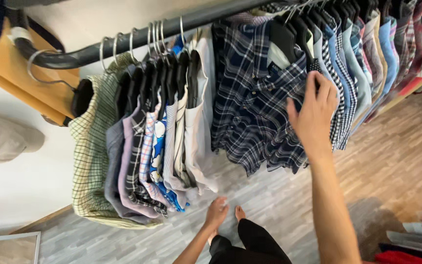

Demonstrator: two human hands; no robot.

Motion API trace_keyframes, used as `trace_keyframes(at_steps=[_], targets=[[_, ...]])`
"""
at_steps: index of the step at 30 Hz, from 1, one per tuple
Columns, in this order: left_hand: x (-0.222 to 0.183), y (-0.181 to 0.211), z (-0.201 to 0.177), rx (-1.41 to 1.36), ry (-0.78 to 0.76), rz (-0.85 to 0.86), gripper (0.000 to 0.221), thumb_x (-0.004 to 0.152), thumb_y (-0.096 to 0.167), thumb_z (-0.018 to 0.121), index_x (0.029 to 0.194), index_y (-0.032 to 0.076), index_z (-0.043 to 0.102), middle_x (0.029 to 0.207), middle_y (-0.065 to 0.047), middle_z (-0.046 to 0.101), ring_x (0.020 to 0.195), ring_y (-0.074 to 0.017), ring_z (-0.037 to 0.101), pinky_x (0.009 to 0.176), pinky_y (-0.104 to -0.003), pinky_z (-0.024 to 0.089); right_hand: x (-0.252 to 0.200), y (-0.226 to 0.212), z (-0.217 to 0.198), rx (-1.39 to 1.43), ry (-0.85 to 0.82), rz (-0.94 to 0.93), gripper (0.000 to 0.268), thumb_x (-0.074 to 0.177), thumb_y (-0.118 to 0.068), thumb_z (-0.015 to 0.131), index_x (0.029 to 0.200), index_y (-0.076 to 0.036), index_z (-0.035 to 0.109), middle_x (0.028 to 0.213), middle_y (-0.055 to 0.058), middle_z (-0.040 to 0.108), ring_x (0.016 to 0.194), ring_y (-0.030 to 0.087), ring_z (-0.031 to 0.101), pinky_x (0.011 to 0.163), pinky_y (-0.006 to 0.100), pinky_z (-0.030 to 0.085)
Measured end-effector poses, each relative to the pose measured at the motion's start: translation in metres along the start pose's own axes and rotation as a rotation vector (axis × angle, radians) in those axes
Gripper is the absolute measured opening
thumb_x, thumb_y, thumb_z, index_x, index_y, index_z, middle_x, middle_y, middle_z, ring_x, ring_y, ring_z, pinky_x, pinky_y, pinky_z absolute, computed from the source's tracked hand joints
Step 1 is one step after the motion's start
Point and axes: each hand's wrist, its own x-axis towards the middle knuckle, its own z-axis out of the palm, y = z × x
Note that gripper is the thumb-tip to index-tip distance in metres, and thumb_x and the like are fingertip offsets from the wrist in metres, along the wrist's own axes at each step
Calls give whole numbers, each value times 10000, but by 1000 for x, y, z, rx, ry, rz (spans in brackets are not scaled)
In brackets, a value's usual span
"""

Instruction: The person buttons several shirts one at a time while they hang on a clothing rack.

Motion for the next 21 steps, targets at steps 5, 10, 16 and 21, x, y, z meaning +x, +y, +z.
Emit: trace_keyframes(at_steps=[5, 10, 16, 21], targets=[[-31, 20, -6, 27, -53, -77, 373, 821, 290, 633, 1174, 174, 659, 1174, 10, 688, 1032, -124, 674, 888, -265, 521, 33, 6, -1, -145, -47, -107, 289, 860, -110, 712, 1091, 54, 655, 981, 165, 518, 935, 351, 506, 843, 442, 456], [-40, 27, -1, 170, -212, -83, 247, 805, 385, 618, 1010, 271, 696, 1024, 108, 706, 986, -72, 663, 835, -268, 484, 41, -42, 16, 161, -570, 246, 295, 733, -114, 547, 990, 14, 478, 703, 264, 623, 659, 475, 622, 601, 534, 495], [-44, 76, 28, -88, -413, 226, 130, 877, 214, 643, 992, 162, 670, 984, 63, 704, 890, -35, 674, 790, -195, 516, 4, -185, 4, 412, -803, 95, 573, 758, -116, 486, 1228, 160, 312, 713, 273, 645, 581, 488, 632, 498, 568, 480], [-37, 185, 0, -207, -385, 532, 173, 872, 149, 663, 1044, 151, 652, 975, 44, 676, 870, -69, 608, 768, -227, 472, 20, -156, -21, 583, -909, 19, 685, 910, -396, 355, 1344, 122, 238, 672, 214, 625, 557, 399, 599, 510, 507, 453]])
